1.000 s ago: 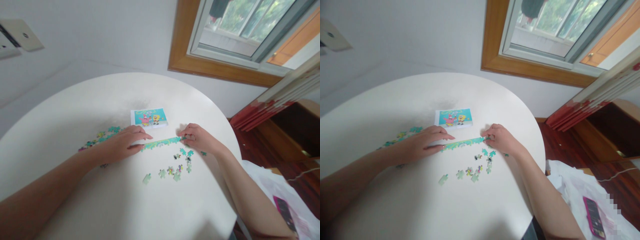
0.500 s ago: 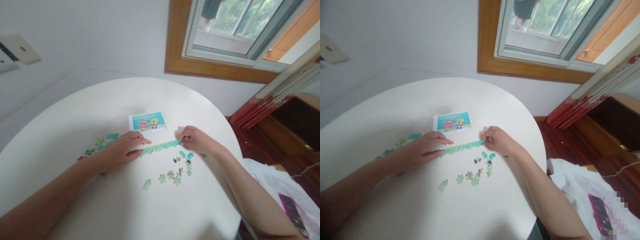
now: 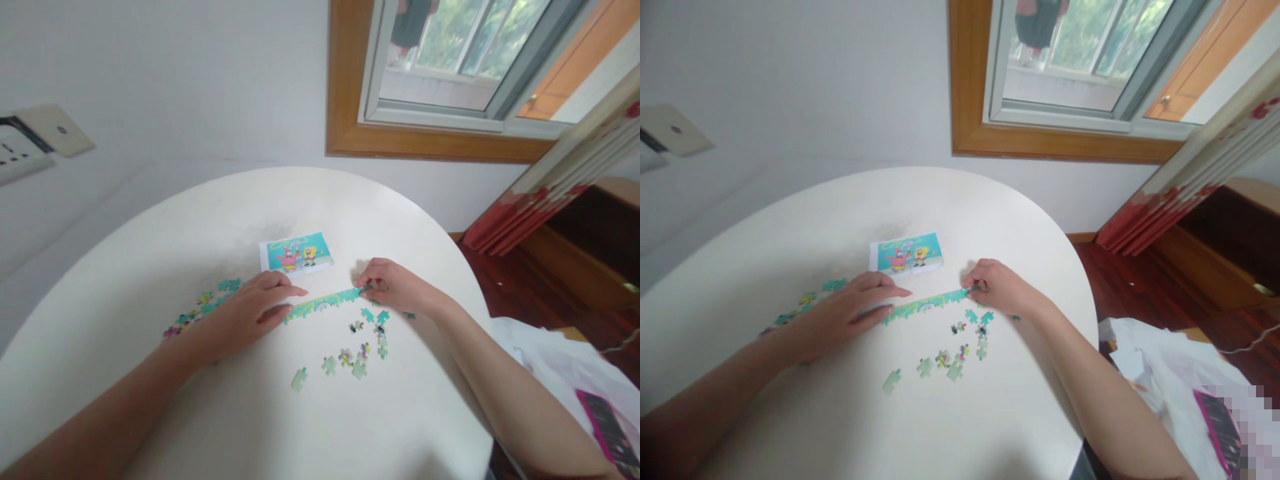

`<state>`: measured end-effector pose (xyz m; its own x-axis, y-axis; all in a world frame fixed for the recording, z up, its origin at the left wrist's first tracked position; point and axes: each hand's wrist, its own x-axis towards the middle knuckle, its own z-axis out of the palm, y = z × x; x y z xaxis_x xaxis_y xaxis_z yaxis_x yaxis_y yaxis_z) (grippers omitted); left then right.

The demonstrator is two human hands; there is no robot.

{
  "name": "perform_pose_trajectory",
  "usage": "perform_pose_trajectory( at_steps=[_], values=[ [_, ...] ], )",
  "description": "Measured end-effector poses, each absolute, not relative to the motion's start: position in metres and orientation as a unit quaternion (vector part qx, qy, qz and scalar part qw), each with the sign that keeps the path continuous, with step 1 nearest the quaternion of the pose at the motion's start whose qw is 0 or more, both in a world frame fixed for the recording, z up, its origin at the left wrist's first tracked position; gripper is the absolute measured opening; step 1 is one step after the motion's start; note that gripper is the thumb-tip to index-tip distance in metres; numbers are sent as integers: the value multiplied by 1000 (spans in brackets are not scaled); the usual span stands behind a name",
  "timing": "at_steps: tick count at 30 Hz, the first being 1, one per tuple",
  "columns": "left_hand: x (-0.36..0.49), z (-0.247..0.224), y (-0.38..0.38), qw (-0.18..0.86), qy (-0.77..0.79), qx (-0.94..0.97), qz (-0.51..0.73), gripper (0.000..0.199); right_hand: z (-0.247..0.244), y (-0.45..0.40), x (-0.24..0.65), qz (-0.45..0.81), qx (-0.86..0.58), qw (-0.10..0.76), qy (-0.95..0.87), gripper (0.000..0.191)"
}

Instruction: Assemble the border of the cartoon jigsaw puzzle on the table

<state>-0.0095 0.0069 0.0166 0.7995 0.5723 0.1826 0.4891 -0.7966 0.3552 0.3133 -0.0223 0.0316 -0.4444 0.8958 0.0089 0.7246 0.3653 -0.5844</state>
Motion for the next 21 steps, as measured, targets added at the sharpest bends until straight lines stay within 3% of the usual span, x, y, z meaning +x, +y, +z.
perform_pose_trajectory(
  at_steps=[7,21],
  values=[
    [28,15,-24,29,261,948,180,39,26,-20,314,248,-494,171,-816,19],
    [65,12,-30,35,271,952,138,43,21,-18,314,239,-493,186,-816,19]
  ],
)
